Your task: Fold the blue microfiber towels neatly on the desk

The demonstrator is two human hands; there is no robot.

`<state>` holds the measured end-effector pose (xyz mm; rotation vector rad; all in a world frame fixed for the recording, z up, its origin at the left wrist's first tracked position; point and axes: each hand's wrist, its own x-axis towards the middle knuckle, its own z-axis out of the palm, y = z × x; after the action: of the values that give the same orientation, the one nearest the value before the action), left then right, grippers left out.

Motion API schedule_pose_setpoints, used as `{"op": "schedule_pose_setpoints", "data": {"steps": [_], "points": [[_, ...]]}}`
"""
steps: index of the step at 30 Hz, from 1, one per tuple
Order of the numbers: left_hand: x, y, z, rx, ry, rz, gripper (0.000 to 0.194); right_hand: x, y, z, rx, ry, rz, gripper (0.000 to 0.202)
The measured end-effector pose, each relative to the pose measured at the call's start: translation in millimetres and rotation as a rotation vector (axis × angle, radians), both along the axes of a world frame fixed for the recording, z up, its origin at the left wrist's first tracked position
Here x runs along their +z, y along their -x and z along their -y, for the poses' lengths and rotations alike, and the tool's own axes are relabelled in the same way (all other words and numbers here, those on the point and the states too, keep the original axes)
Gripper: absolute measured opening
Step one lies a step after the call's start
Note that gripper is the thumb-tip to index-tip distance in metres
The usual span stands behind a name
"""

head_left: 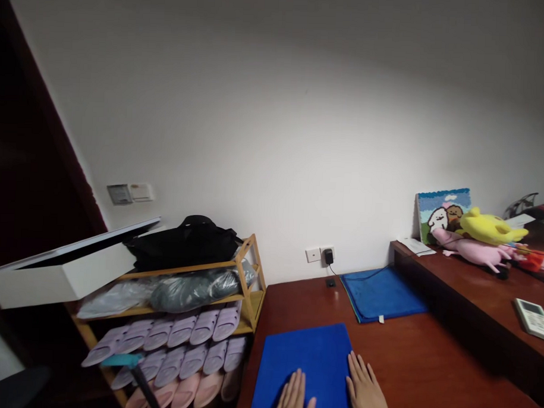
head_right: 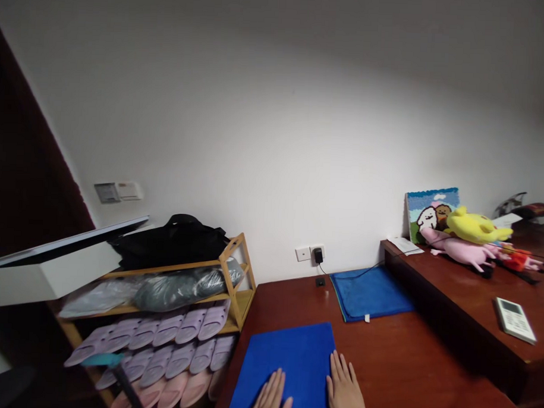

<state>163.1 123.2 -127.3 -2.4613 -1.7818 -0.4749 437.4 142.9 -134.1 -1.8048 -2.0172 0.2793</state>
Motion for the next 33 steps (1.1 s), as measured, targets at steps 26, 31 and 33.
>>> {"op": "schedule_pose_setpoints", "data": {"steps": [26,31,33], "points": [[14.1,65.0,-8.1,0.356,0.134,-0.039,0.071,27.8,11.6,-11.4,-0.049,0.096,0.092,0.066],[9.8,66.5,-8.4,0.337,0.074,-0.025,0.069,48.1,16.2,-43.1,-0.022,0.152,0.131,0.067],[8.8,68.0,-8.1,0.336,0.079,-0.035,0.070,46.3,14.9,-50.7,-0.027,0.183,0.142,0.068]]}}
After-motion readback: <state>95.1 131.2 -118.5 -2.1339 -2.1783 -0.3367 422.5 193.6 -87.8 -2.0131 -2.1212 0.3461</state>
